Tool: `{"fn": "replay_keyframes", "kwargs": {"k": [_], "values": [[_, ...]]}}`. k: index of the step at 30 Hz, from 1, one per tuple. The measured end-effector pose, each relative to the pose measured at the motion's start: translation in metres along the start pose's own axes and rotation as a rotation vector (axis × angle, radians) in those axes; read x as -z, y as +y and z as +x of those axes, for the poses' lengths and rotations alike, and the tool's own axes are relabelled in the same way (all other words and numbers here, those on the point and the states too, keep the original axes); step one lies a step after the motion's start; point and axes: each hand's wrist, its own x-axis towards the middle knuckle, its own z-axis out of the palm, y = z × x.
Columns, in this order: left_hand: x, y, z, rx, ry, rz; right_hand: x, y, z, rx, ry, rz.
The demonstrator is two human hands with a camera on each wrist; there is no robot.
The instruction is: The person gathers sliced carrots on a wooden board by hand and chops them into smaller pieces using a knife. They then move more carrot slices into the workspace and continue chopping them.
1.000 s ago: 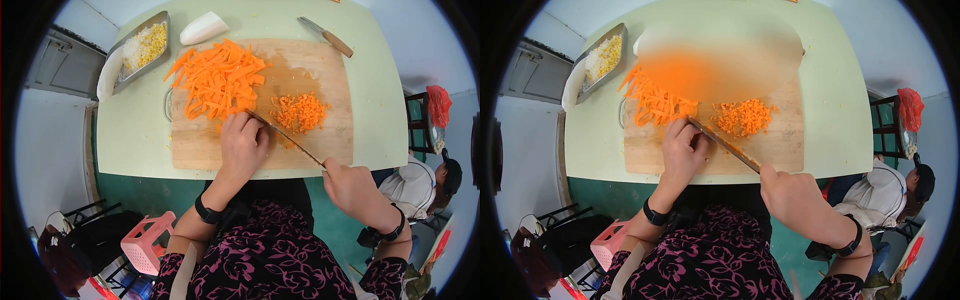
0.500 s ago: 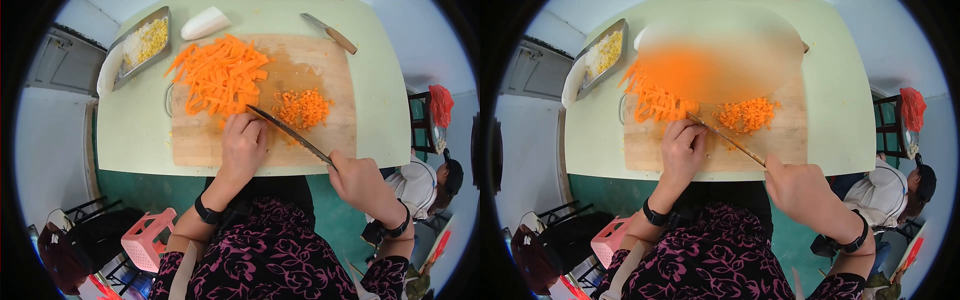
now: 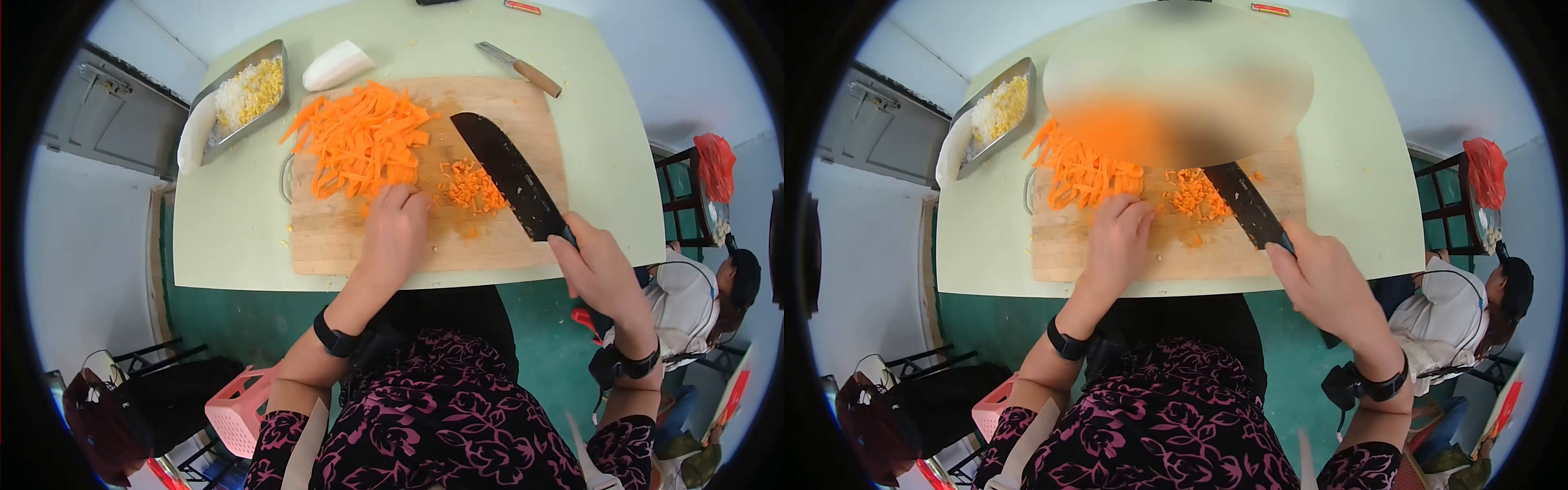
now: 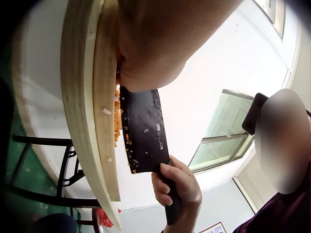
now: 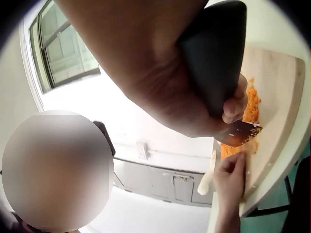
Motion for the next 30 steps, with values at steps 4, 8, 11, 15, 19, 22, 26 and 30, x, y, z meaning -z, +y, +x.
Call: {"fn": "replay_keyframes", "kwargs": {"k": [4, 8, 11, 15, 19, 22, 26, 30], "values": [[0.008, -0.005, 0.004, 0.023, -0.06, -0.085, -0.02, 0.002, -0.005, -0.013, -0.059, 0.198], [0.011, -0.004, -0.007, 0.081, 0.012, -0.1, -0.035, 0.004, -0.01, 0.002, -0.127, 0.218], [0.012, -0.003, -0.012, 0.083, 0.017, -0.055, -0.043, 0.006, -0.009, 0.003, -0.149, 0.224], [0.011, -0.005, -0.012, 0.025, 0.017, -0.025, -0.046, 0.007, -0.005, -0.042, -0.128, 0.183], [0.011, -0.005, -0.012, 0.029, 0.017, -0.033, -0.039, 0.008, -0.001, -0.102, -0.053, 0.212], [0.014, -0.004, -0.006, 0.083, -0.053, -0.017, -0.035, 0.008, -0.002, -0.063, 0.006, 0.257], [0.019, -0.009, 0.007, 0.141, -0.197, -0.015, -0.032, 0.015, -0.002, -0.031, 0.09, 0.362], [0.02, -0.012, 0.014, 0.137, -0.295, 0.001, -0.032, 0.025, -0.001, -0.045, 0.17, 0.424]]}}
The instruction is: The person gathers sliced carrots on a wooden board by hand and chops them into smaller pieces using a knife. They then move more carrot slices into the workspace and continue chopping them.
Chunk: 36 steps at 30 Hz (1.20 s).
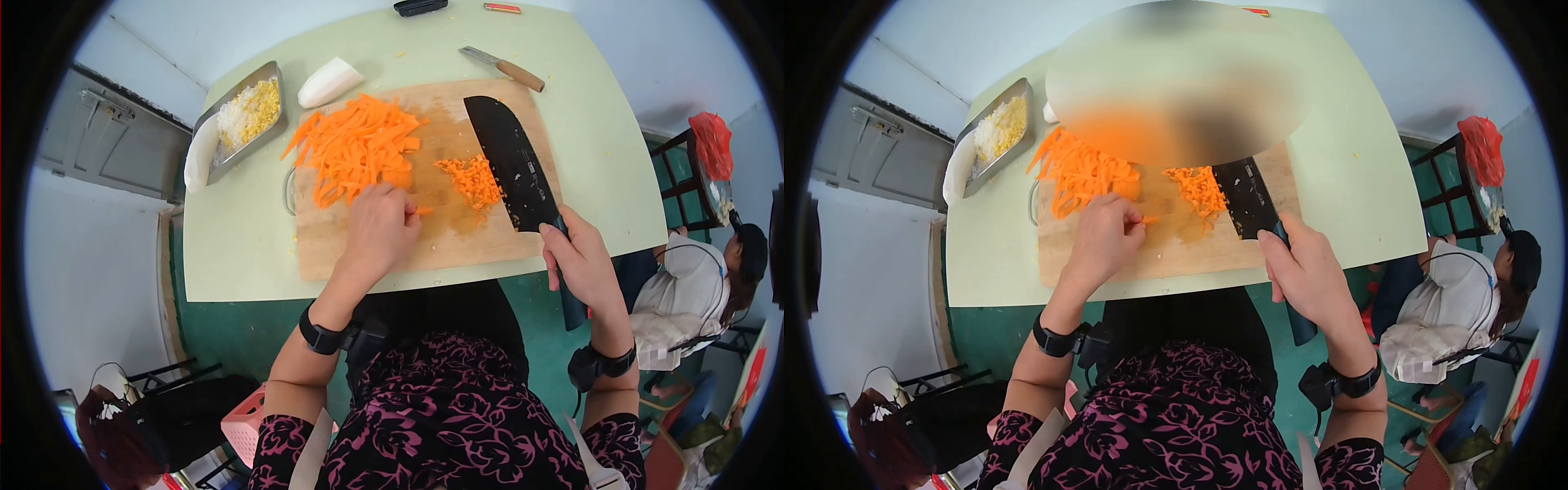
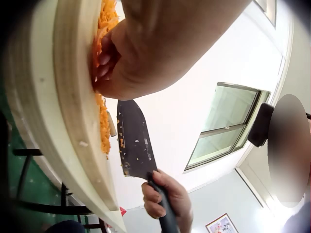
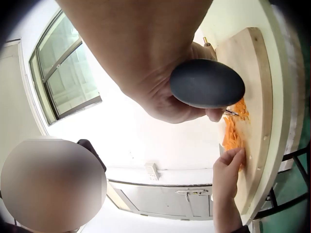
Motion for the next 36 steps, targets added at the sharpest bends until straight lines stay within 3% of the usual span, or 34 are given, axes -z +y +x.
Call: {"fn": "replay_keyframes", "kwargs": {"k": [6, 9, 15, 20, 30, 32, 36], "values": [[0.0, 0.008, -0.001, -0.031, 0.034, 0.012, -0.01, -0.009, -0.008, -0.035, -0.088, -0.157], [-0.002, 0.01, 0.001, -0.02, 0.043, 0.003, -0.023, -0.003, -0.006, 0.169, 0.017, -0.256], [-0.014, 0.015, 0.012, -0.029, 0.114, -0.052, -0.039, -0.016, -0.003, 0.319, 0.08, -0.43], [-0.028, 0.009, 0.016, -0.13, 0.238, -0.088, -0.051, -0.009, 0.009, 0.308, 0.079, -0.581], [-0.029, 0.016, 0.017, -0.001, 0.221, -0.203, -0.046, -0.018, 0.032, 0.231, 0.039, -0.67], [-0.031, 0.016, 0.017, -0.001, 0.232, -0.231, -0.039, -0.028, 0.028, 0.137, 0.023, -0.565], [-0.035, 0.015, 0.014, -0.011, 0.248, -0.233, -0.034, -0.034, 0.013, 0.143, 0.065, -0.491]]}}
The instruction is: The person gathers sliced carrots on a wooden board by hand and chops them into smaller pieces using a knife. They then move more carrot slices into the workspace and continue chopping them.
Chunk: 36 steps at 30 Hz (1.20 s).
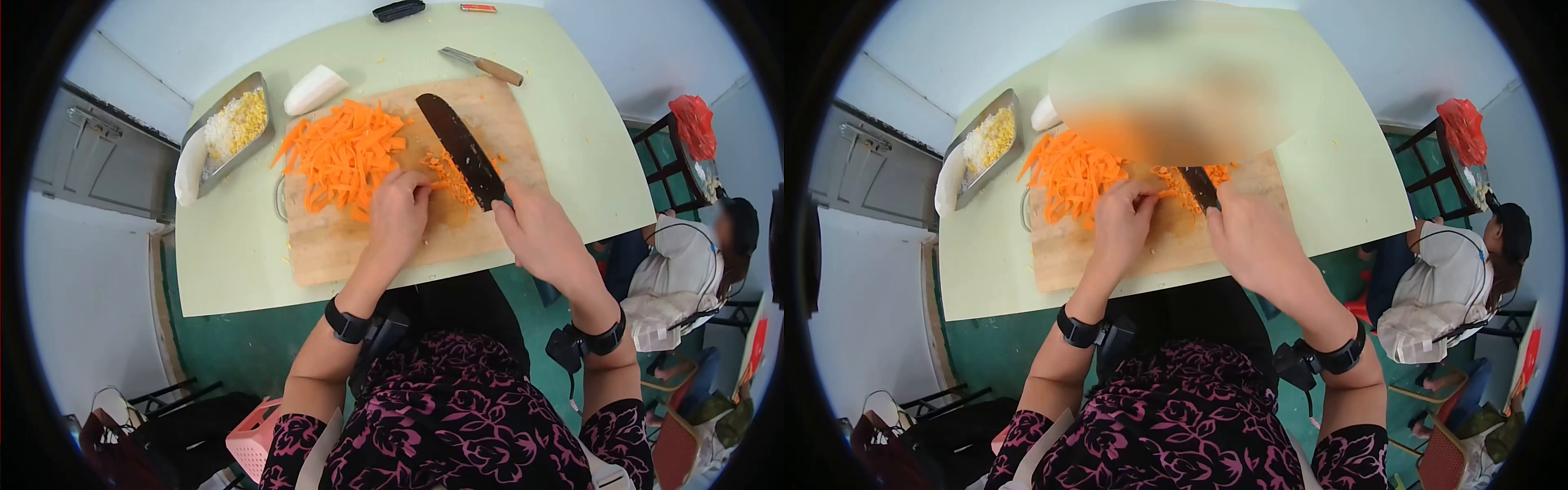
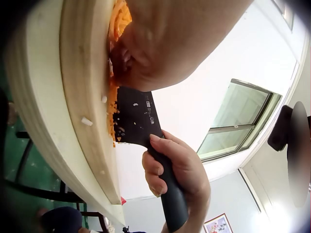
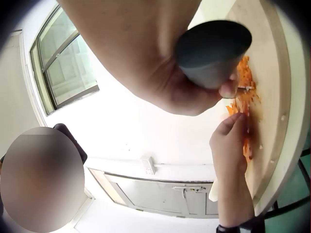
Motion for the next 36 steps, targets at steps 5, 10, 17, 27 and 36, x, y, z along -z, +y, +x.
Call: {"fn": "replay_keyframes", "kwargs": {"k": [5, 10, 17, 27, 36], "values": [[0.006, -0.003, -0.003, 0.065, -0.017, -0.142, -0.008, 0.0, -0.013, 0.099, 0.019, -0.105], [0.011, -0.004, -0.005, -0.007, -0.051, -0.018, -0.019, 0.005, -0.015, 0.125, 0.017, -0.112], [0.025, -0.006, -0.015, 0.015, -0.078, 0.086, -0.019, 0.004, -0.014, 0.087, 0.023, -0.096], [0.017, -0.008, -0.005, -0.01, -0.154, 0.02, -0.019, 0.021, -0.019, -0.026, 0.078, 0.213], [0.005, -0.002, 0.014, -0.123, -0.117, 0.109, -0.017, 0.035, -0.013, -0.103, 0.034, 0.524]]}}
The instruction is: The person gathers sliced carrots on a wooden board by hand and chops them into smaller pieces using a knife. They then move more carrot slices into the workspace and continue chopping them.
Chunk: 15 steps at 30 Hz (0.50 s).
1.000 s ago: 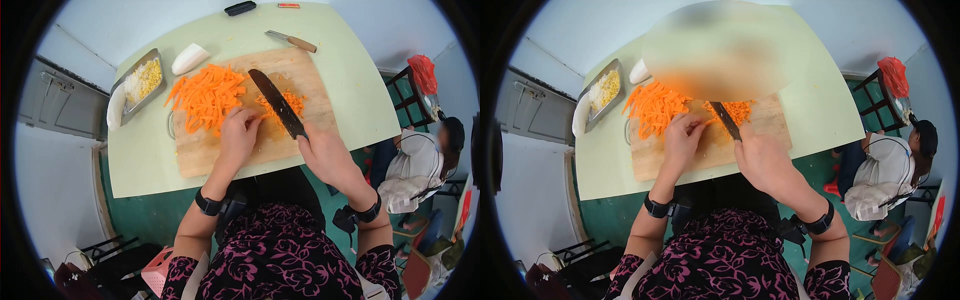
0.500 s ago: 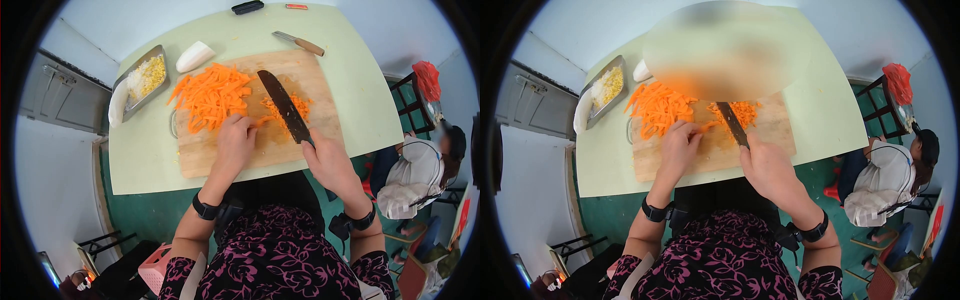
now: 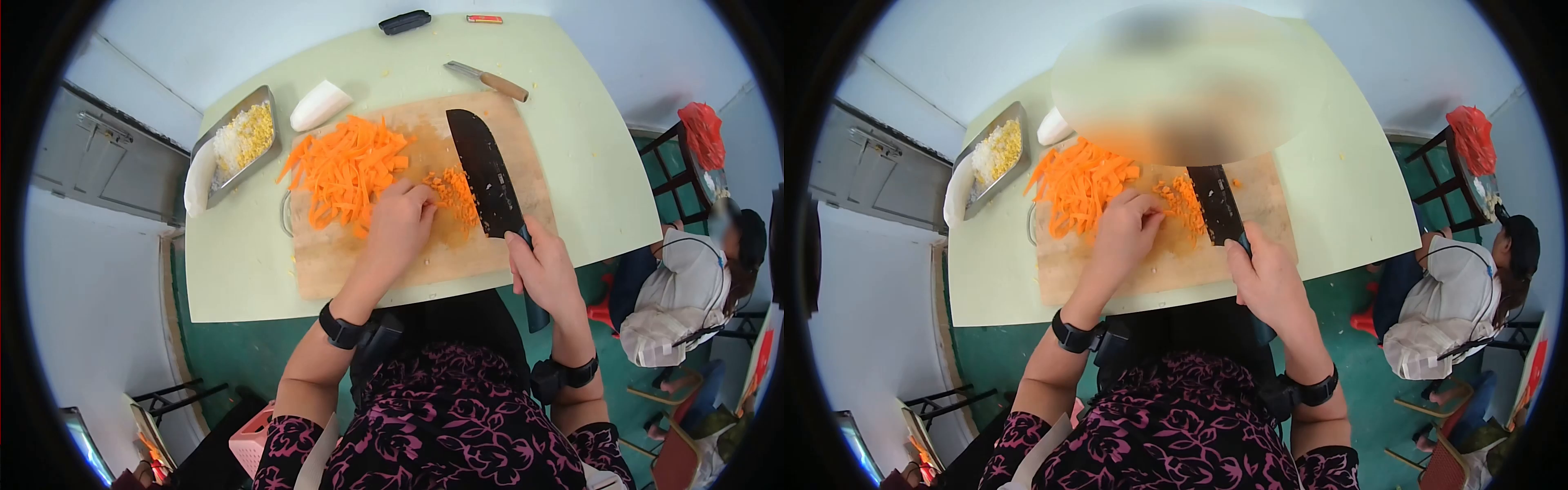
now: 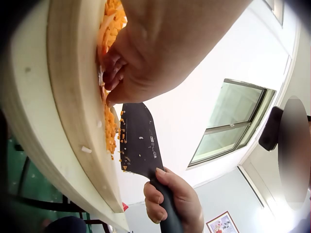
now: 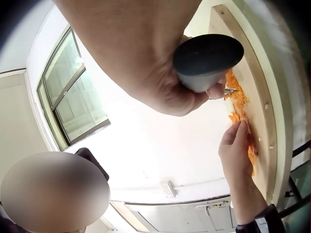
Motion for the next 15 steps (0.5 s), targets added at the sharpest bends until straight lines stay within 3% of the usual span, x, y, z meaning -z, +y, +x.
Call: {"fn": "replay_keyframes", "kwargs": {"k": [2, 11, 15], "values": [[-0.003, -0.001, 0.002, -0.074, 0.017, 0.072, 0.001, 0.007, 0.005, -0.022, 0.002, 0.094], [0.017, 0.001, -0.002, 0.439, -0.055, -0.343, 0.003, 0.033, 0.018, -0.07, -0.033, 0.401], [0.02, -0.002, -0.003, 0.341, -0.104, -0.22, 0.004, 0.034, 0.02, -0.069, -0.045, 0.416]]}}
